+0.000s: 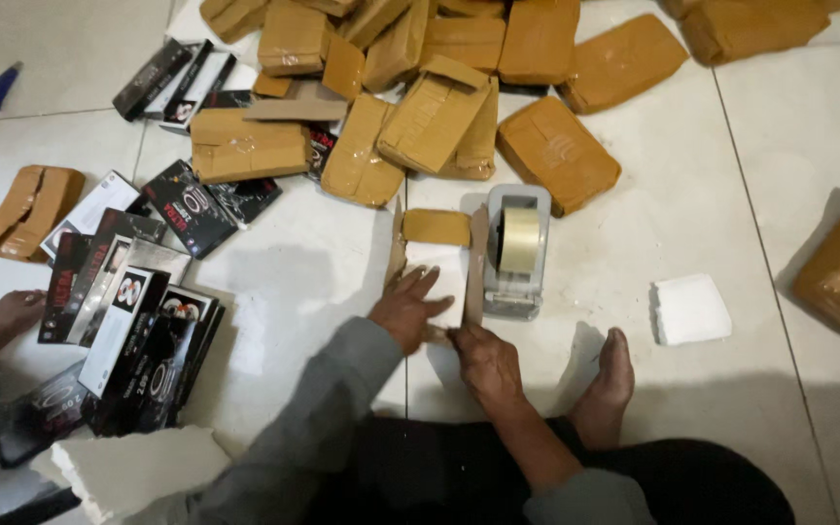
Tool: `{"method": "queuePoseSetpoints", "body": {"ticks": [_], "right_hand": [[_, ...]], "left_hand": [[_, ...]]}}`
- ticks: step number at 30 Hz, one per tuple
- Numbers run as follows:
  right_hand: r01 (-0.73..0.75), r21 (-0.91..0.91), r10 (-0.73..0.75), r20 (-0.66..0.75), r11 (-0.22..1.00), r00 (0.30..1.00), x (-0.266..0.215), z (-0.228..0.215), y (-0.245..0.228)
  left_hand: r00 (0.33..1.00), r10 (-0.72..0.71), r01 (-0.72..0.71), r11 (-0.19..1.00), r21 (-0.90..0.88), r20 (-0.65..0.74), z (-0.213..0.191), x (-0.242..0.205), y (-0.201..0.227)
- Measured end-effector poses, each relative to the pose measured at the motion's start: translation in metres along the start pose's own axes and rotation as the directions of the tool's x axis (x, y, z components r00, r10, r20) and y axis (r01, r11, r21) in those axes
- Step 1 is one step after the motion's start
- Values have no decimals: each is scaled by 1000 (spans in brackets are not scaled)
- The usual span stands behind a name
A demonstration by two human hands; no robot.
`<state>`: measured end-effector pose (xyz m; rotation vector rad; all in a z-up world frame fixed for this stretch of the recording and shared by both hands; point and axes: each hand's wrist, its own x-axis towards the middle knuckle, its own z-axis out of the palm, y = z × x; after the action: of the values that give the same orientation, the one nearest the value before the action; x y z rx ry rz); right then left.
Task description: The person packs small items into cardboard boxes, places white foam inserts inside, and seals them with packing tape using a handheld dispenser. The person works on the floor surrounded by stacks of boxes and product packaging.
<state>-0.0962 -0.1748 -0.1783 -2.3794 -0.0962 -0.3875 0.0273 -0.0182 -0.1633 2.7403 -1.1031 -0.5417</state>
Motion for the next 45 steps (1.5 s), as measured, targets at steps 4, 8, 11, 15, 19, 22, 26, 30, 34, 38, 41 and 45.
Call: {"method": "queuePoseSetpoints", "body": {"ticks": [4, 8, 11, 15, 19, 22, 26, 30, 34, 38, 41, 45], "right_hand": [[-52, -40, 55, 105, 998, 993, 1, 5, -10], [45, 15, -45, -31, 999, 999, -7, 2, -13], [55, 25, -53, -54, 998, 997, -6, 1, -15], [10, 48, -9, -8, 999, 1000, -3, 0, -13], [-64, 112, 71, -60, 992, 996, 5, -8, -9], [-47, 30, 46, 36, 998, 998, -4, -14, -7], [-92, 18, 89, 138, 996, 986, 7, -21, -9], [-153, -26, 155, 230, 988, 961, -8, -25, -26], [-486, -199, 524, 383, 851, 761, 18, -28, -29], [-345, -61, 350, 222, 936, 910, 9, -29, -16], [-349, -102, 364, 232, 931, 902, 8, -28, -12], [-296, -171, 336, 294, 940, 895, -4, -30, -14]], "left_hand": [[979, 151, -146, 988, 45, -134, 8, -10, -18], [997, 75, -75, 996, 53, 14, 19, 4, -9], [990, 73, -96, 976, 194, 122, 12, 15, 0], [997, 29, -45, 974, 222, 77, 3, 24, 8], [993, -61, 53, 995, 89, 99, -10, 40, 0], [979, -98, 84, 993, 85, 178, -3, 38, -8], [979, -161, 188, 949, 253, -125, -6, 36, -11], [985, -126, 150, 964, 220, -118, -2, 18, 5], [920, -331, 256, 913, 318, 208, -32, 43, 2], [874, -388, 245, 873, 422, 293, -18, 77, 6], [868, -440, 368, 881, 298, 230, 1, 87, 7], [903, -363, 240, 871, 429, 231, 37, 58, 27]]}}
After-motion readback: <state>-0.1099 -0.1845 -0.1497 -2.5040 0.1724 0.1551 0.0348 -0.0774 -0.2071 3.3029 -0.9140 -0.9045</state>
